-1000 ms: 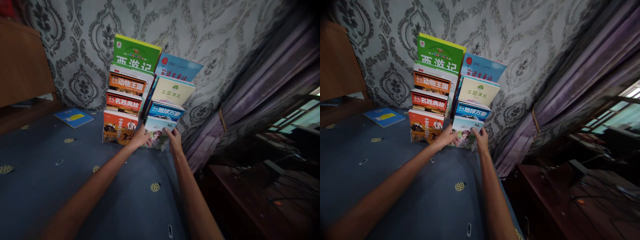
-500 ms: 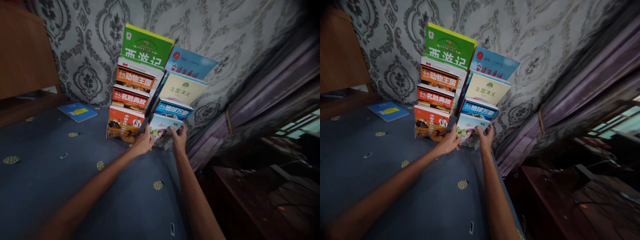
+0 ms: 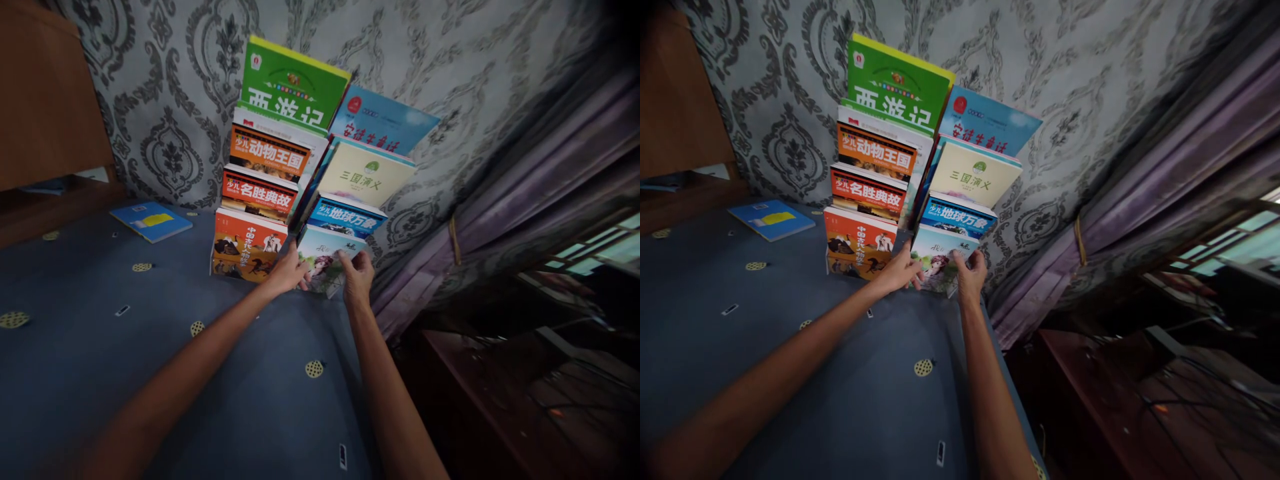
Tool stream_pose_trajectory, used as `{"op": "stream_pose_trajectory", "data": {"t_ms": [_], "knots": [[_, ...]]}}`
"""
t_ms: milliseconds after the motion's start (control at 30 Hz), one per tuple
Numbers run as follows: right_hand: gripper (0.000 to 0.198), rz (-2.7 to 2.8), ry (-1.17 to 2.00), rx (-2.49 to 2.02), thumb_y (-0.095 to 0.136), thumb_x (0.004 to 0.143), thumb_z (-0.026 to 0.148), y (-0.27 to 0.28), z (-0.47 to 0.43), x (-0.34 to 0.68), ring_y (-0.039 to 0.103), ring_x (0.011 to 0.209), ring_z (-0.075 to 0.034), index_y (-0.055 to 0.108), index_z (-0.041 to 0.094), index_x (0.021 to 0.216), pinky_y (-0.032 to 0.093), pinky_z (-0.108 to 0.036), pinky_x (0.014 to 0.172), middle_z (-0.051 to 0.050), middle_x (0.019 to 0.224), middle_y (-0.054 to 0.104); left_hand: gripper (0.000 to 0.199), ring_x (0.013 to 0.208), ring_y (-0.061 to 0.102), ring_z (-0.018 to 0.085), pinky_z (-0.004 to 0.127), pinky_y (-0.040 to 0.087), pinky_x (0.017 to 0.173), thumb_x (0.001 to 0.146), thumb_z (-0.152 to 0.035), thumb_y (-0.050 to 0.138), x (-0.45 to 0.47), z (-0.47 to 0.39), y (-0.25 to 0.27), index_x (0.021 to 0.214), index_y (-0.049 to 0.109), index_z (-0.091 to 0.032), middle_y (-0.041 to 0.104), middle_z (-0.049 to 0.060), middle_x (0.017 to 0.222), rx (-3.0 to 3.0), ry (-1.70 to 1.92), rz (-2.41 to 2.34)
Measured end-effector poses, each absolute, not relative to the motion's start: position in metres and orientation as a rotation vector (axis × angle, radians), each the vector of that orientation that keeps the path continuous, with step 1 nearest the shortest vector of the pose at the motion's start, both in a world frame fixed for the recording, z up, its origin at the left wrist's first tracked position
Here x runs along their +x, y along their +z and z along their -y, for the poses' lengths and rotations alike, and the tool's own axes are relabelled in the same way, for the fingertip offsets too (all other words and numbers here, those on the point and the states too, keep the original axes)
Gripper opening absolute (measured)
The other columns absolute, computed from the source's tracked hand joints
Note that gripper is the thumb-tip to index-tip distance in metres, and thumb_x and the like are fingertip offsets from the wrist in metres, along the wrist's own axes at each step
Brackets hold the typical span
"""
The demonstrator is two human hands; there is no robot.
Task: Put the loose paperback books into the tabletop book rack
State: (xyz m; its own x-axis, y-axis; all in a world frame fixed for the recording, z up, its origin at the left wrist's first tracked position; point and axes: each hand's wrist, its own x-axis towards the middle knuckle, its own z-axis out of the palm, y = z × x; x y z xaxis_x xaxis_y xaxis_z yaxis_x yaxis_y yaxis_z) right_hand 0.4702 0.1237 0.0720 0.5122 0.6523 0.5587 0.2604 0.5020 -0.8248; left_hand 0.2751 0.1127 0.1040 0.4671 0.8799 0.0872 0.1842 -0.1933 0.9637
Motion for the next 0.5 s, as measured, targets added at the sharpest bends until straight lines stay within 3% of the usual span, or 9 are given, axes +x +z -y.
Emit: {"op": "stream_pose_trajectory", "data": {"t_ms": [500], "knots": [[0.043,1.019,0.340,-1.037,0.083,0.064,0.048,0.0734,-0.1225,0.4686,0.063,0.084,-0.019,0.064,0.018,0.089,0.049,-0.036,0.084,-0.001,0.088,0.069,0.060,0.050,0.062,0.012,0.019,0.045,0.049,0.096,-0.019,0.046,0.2724,-0.1135,0.1071,0.148,0.016,-0.014,0.061,-0.005,0.065,1.712,0.804,-0.931]]}}
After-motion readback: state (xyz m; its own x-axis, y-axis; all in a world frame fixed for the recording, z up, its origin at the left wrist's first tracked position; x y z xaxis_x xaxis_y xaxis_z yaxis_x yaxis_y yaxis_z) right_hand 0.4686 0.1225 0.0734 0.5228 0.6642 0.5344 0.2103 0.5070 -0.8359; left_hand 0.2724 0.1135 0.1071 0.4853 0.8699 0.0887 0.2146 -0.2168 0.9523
